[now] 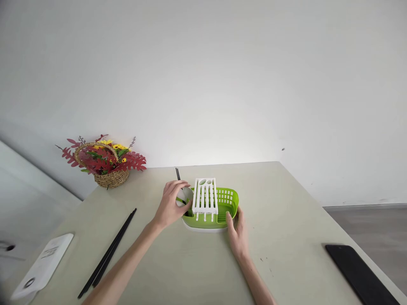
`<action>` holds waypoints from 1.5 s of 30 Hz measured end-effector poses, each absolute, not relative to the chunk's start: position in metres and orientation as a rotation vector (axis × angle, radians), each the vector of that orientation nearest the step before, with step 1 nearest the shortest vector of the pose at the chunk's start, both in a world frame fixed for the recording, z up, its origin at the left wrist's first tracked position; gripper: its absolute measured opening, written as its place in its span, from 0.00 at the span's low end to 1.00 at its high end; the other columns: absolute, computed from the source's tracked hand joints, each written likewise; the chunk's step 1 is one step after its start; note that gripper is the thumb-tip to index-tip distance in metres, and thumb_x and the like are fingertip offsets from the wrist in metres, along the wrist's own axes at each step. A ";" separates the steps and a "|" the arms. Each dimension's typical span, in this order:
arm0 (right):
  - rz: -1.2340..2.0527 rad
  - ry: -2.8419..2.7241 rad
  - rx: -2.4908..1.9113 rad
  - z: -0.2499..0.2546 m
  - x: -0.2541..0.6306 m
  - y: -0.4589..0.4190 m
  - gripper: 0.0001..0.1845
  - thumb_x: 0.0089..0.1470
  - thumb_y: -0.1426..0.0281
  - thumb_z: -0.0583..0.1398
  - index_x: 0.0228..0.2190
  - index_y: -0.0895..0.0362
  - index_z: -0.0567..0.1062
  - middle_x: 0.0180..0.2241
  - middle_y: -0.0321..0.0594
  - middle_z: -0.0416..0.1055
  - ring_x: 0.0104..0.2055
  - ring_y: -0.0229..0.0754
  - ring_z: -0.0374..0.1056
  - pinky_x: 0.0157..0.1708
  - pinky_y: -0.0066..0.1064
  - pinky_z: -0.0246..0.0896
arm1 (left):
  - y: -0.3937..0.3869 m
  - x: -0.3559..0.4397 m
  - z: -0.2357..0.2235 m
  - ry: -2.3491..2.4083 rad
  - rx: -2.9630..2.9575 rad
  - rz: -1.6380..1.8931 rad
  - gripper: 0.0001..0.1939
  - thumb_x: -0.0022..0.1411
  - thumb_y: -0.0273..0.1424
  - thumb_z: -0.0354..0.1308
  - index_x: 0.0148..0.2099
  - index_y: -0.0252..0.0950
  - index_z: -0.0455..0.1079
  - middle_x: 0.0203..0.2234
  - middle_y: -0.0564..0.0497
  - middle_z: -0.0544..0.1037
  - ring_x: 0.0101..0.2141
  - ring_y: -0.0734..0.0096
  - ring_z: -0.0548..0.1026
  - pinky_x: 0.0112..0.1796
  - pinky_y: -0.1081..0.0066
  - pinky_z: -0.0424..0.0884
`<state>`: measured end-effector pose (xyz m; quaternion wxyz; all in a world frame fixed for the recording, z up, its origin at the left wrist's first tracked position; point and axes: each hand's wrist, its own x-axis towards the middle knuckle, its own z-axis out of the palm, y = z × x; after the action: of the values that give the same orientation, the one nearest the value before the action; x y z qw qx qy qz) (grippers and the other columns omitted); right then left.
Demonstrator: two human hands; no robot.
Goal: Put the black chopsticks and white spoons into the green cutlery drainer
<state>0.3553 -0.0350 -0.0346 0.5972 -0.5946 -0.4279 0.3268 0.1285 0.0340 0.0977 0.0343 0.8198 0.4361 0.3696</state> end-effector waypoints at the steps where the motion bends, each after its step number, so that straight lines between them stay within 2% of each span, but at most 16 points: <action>1: 0.758 -0.990 -1.378 -0.035 0.355 -0.035 0.30 0.63 0.48 0.57 0.59 0.52 0.69 0.56 0.45 0.74 0.58 0.55 0.67 0.57 0.47 0.61 | 0.037 0.128 0.099 1.318 2.568 1.097 0.20 0.62 0.31 0.65 0.55 0.43 0.70 0.51 0.46 0.77 0.55 0.55 0.71 0.57 0.53 0.67; 5: 0.749 -0.986 -1.368 -0.035 0.355 -0.035 0.30 0.62 0.49 0.58 0.58 0.51 0.70 0.55 0.44 0.74 0.57 0.55 0.68 0.56 0.46 0.63 | 0.042 0.129 0.103 1.250 2.667 1.001 0.14 0.65 0.30 0.60 0.53 0.42 0.73 0.46 0.47 0.80 0.50 0.57 0.75 0.51 0.58 0.71; 7: 0.746 -0.988 -1.366 -0.035 0.355 -0.035 0.30 0.62 0.49 0.58 0.58 0.51 0.70 0.55 0.44 0.74 0.58 0.55 0.67 0.56 0.47 0.63 | 0.043 0.129 0.103 1.247 2.681 0.956 0.12 0.66 0.30 0.58 0.51 0.43 0.74 0.44 0.48 0.81 0.46 0.61 0.77 0.44 0.63 0.74; 10: 0.748 -0.991 -1.368 -0.036 0.356 -0.035 0.29 0.63 0.49 0.57 0.59 0.51 0.70 0.56 0.44 0.74 0.58 0.55 0.67 0.57 0.48 0.62 | 0.046 0.128 0.101 1.251 2.700 0.915 0.07 0.67 0.30 0.56 0.44 0.42 0.76 0.37 0.50 0.81 0.36 0.67 0.78 0.33 0.69 0.71; 12: 0.751 -0.993 -1.370 -0.036 0.356 -0.035 0.30 0.63 0.49 0.57 0.59 0.51 0.70 0.55 0.44 0.74 0.58 0.55 0.67 0.57 0.48 0.62 | 0.049 0.127 0.099 1.224 2.716 0.922 0.08 0.68 0.30 0.55 0.37 0.41 0.75 0.32 0.51 0.80 0.30 0.71 0.77 0.31 0.71 0.69; 19: 0.757 -1.001 -1.371 -0.037 0.356 -0.033 0.30 0.63 0.48 0.57 0.58 0.52 0.69 0.54 0.44 0.74 0.57 0.55 0.67 0.56 0.47 0.62 | 0.059 0.129 0.092 1.123 2.660 1.071 0.15 0.69 0.32 0.56 0.28 0.39 0.71 0.24 0.54 0.77 0.24 0.74 0.72 0.28 0.73 0.65; 29: 0.794 -1.024 -1.361 -0.036 0.357 -0.034 0.31 0.63 0.48 0.56 0.60 0.51 0.68 0.59 0.45 0.72 0.61 0.55 0.65 0.59 0.47 0.59 | 0.065 0.134 0.111 1.446 2.321 1.613 0.19 0.65 0.33 0.57 0.21 0.38 0.64 0.18 0.56 0.71 0.21 0.76 0.66 0.28 0.74 0.62; 32: 0.794 -1.027 -1.356 -0.035 0.357 -0.034 0.31 0.63 0.48 0.56 0.61 0.51 0.68 0.59 0.45 0.72 0.61 0.56 0.65 0.59 0.47 0.59 | 0.069 0.129 0.121 1.546 2.090 1.727 0.19 0.64 0.34 0.58 0.21 0.38 0.66 0.15 0.56 0.71 0.19 0.77 0.66 0.27 0.74 0.63; 35: 0.794 -1.033 -1.348 -0.035 0.357 -0.034 0.30 0.64 0.48 0.56 0.60 0.51 0.68 0.58 0.44 0.72 0.60 0.55 0.65 0.58 0.46 0.60 | 0.078 0.124 0.126 1.558 1.590 1.815 0.14 0.57 0.33 0.60 0.20 0.37 0.69 0.16 0.56 0.73 0.21 0.74 0.71 0.28 0.75 0.67; 38: 0.793 -1.034 -1.350 -0.036 0.357 -0.034 0.30 0.64 0.48 0.55 0.60 0.51 0.68 0.58 0.44 0.72 0.59 0.55 0.66 0.57 0.45 0.60 | 0.096 0.111 0.129 1.545 1.240 1.858 0.09 0.52 0.33 0.58 0.21 0.38 0.66 0.16 0.56 0.73 0.21 0.72 0.74 0.27 0.74 0.70; 42: 0.795 -1.034 -1.357 -0.036 0.357 -0.034 0.30 0.64 0.48 0.55 0.59 0.51 0.67 0.58 0.45 0.72 0.60 0.54 0.65 0.57 0.44 0.60 | 0.118 0.070 0.137 1.610 1.112 1.809 0.10 0.54 0.38 0.51 0.24 0.40 0.59 0.17 0.57 0.68 0.22 0.73 0.74 0.27 0.74 0.72; 45: 0.797 -1.035 -1.361 -0.036 0.358 -0.034 0.29 0.64 0.48 0.56 0.58 0.51 0.68 0.57 0.45 0.72 0.59 0.54 0.65 0.56 0.43 0.61 | 0.113 0.026 0.138 1.675 1.160 1.576 0.11 0.53 0.40 0.54 0.25 0.40 0.60 0.18 0.57 0.68 0.23 0.74 0.73 0.28 0.75 0.72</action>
<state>0.3578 -0.0344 -0.0361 0.5871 -0.5841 -0.4442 0.3419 0.0259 0.1133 0.1379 0.2790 0.4325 0.6244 0.5875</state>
